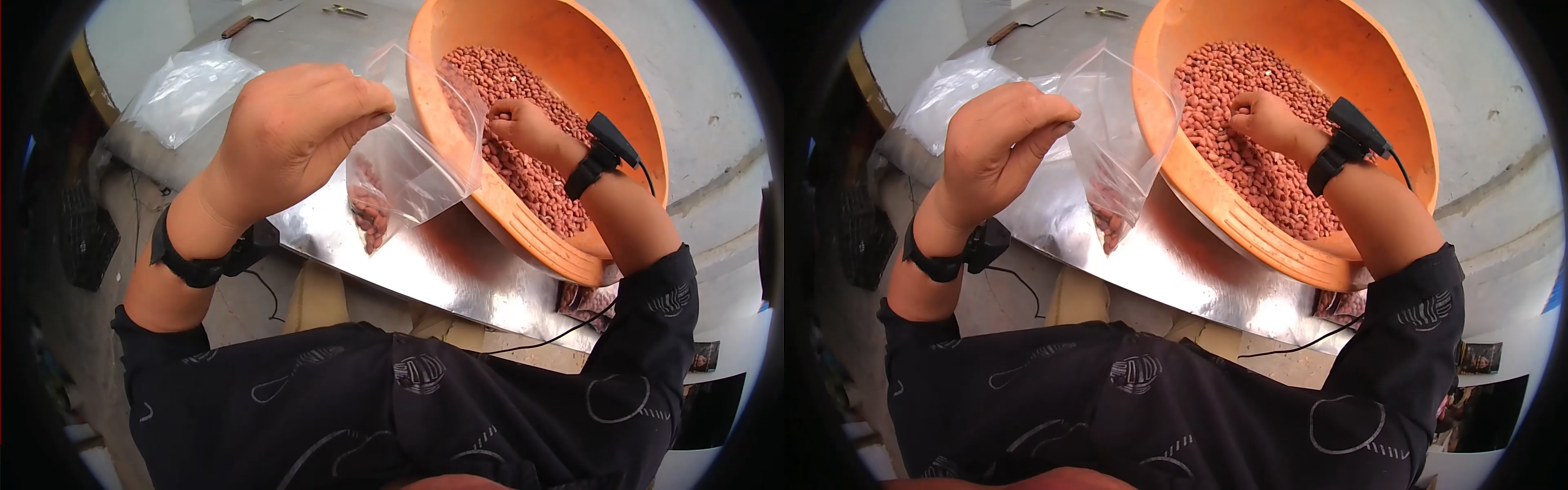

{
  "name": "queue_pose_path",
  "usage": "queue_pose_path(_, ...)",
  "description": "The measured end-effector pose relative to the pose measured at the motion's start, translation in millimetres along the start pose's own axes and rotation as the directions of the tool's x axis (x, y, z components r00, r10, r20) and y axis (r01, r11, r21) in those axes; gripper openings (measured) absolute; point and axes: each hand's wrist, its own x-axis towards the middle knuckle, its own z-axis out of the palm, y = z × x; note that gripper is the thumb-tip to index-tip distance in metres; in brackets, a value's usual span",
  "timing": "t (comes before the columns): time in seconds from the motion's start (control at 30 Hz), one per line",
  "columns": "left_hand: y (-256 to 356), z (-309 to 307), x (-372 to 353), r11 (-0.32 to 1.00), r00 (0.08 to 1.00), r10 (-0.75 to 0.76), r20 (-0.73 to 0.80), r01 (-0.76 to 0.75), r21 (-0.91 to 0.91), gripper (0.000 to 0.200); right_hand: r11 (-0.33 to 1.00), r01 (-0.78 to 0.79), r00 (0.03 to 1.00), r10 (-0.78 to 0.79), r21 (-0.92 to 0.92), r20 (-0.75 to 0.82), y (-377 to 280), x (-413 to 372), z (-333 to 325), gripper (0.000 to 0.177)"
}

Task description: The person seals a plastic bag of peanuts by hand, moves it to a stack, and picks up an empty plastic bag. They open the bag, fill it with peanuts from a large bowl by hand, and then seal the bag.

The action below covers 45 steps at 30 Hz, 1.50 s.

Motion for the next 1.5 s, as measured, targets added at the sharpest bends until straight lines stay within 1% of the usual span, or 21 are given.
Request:
queue_pose_path(0.1, -2.0, 1.9, -0.5, 1.0, 1.0, -0.009, -0.004, 0.009, -0.021, 0.012, 0.987, -0.019, 1.0, 0.018, 0.161, 0.01, -12.0, -8.1, -23.5, 0.009)
queue_pose_path(0.13, -3.4, 3.4, -0.6, 0.999, 1.0, -0.016, -0.009, 0.015, -0.032, 0.012, 0.932, -0.032, 0.999, 0.031, 0.362, 0.009, -28.1, -14.9, -32.1, 0.008)
queue_pose_path(0.2, -4.4, 6.0, -0.1, 0.999, 1.0, -0.027, -0.008, 0.027, -0.038, 0.011, 0.85, 0.062, 0.998, -0.041, 0.523, -0.053, -56.5, -18.8, -50.7, 0.008)
queue_pose_path(0.23, -4.4, 6.7, 0.5, 0.999, 0.999, -0.034, -0.007, 0.034, -0.041, 0.01, 0.83, 0.128, 0.991, -0.094, 0.542, -0.091, -80.0, -25.3, -59.9, 0.008)
queue_pose_path(0.27, -3.5, 7.1, 1.5, 0.998, 0.999, -0.042, -0.002, 0.041, -0.038, 0.01, 0.836, 0.168, 0.986, -0.135, 0.522, -0.102, -98.0, -26.6, -67.1, 0.009)
queue_pose_path(0.3, -2.3, 7.6, 2.3, 0.998, 0.999, -0.049, 0.004, 0.05, -0.035, 0.009, 0.857, 0.241, 0.965, -0.26, 0.455, -0.022, -110.8, -24.8, -78.8, 0.014)
queue_pose_path(0.4, -0.1, 11.9, 5.5, 0.997, 0.998, -0.068, -0.004, 0.068, -0.039, 0.008, 0.85, 0.154, 0.971, -0.225, 0.505, 0.083, -178.4, -35.7, -76.1, 0.01)
queue_pose_path(0.47, -0.3, 13.2, 5.7, 0.997, 0.997, -0.076, 0.001, 0.076, -0.029, 0.008, 0.9, 0.196, 0.959, -0.26, 0.39, 0.117, -201.3, -37.2, -65.0, 0.01)
queue_pose_path(0.5, -1.0, 12.9, 5.6, 0.997, 0.997, -0.078, 0.012, 0.078, -0.012, 0.008, 0.903, 0.279, 0.924, -0.345, 0.327, 0.165, -200.0, -31.0, -59.9, 0.01)
queue_pose_path(0.57, -2.2, 12.4, 3.8, 0.996, 0.996, -0.086, 0.019, 0.085, 0.01, 0.008, 0.943, 0.303, 0.942, -0.319, 0.137, 0.108, -203.7, -28.2, -52.2, 0.011)
queue_pose_path(0.67, -1.1, 11.7, 0.0, 0.995, 0.995, -0.097, 0.019, 0.097, 0.025, 0.009, 0.905, 0.418, 0.887, -0.424, 0.074, 0.184, -195.9, -26.6, -55.1, 0.013)
queue_pose_path(0.77, 1.0, 7.4, 2.3, 0.995, 0.995, -0.093, 0.024, 0.092, 0.035, 0.008, 0.902, 0.429, 0.885, -0.41, -0.048, 0.222, -187.0, -15.1, -43.0, 0.017)
queue_pose_path(0.97, 5.7, 2.9, 7.0, 0.994, 0.992, -0.113, 0.05, 0.113, -0.002, 0.009, 0.876, 0.45, 0.881, -0.402, -0.177, 0.248, -188.3, -14.9, -40.6, 0.039)
queue_pose_path(1.0, 5.3, 3.0, 7.1, 0.994, 0.992, -0.112, 0.051, 0.112, -0.002, 0.009, 0.877, 0.457, 0.869, -0.403, -0.151, 0.289, -198.6, -27.1, -51.0, 0.045)
queue_pose_path(1.07, 3.6, 2.9, 8.6, 0.996, 0.996, -0.084, 0.039, 0.083, 0.025, 0.008, 0.942, 0.336, 0.891, -0.318, -0.002, 0.325, -204.7, -36.6, -55.1, 0.045)
queue_pose_path(1.13, 1.1, 2.9, 11.1, 0.996, 1.0, -0.026, 0.013, 0.025, 0.084, 0.005, 0.954, 0.298, 0.874, -0.292, 0.046, 0.388, -208.4, -36.9, -61.6, 0.043)
queue_pose_path(1.23, 5.1, 2.1, 9.8, 0.996, 0.996, -0.084, 0.044, 0.083, 0.009, 0.009, 0.967, 0.223, 0.924, -0.251, 0.126, 0.288, -210.7, -38.2, -56.8, 0.037)
queue_pose_path(1.37, 0.7, 2.1, 4.3, 0.996, 0.995, -0.086, 0.044, 0.085, 0.032, 0.01, 0.934, 0.203, 0.968, -0.236, 0.293, 0.084, -183.2, -32.0, -73.1, 0.023)
queue_pose_path(1.4, -0.3, 1.4, 2.9, 0.995, 0.995, -0.093, 0.041, 0.092, 0.026, 0.01, 0.908, 0.136, 0.99, -0.14, 0.395, -0.019, -173.4, -28.2, -78.3, 0.018)
queue_pose_path(1.43, -0.8, 1.6, 1.0, 0.994, 0.993, -0.108, 0.04, 0.107, 0.019, 0.01, 0.898, 0.14, 0.989, -0.112, 0.418, -0.093, -154.6, -24.6, -86.2, 0.017)
queue_pose_path(1.5, -0.6, 1.5, 0.5, 0.998, 0.999, -0.052, 0.013, 0.051, 0.043, 0.008, 0.906, 0.018, 0.995, 0.023, 0.423, -0.093, -110.8, -12.9, -96.9, 0.016)
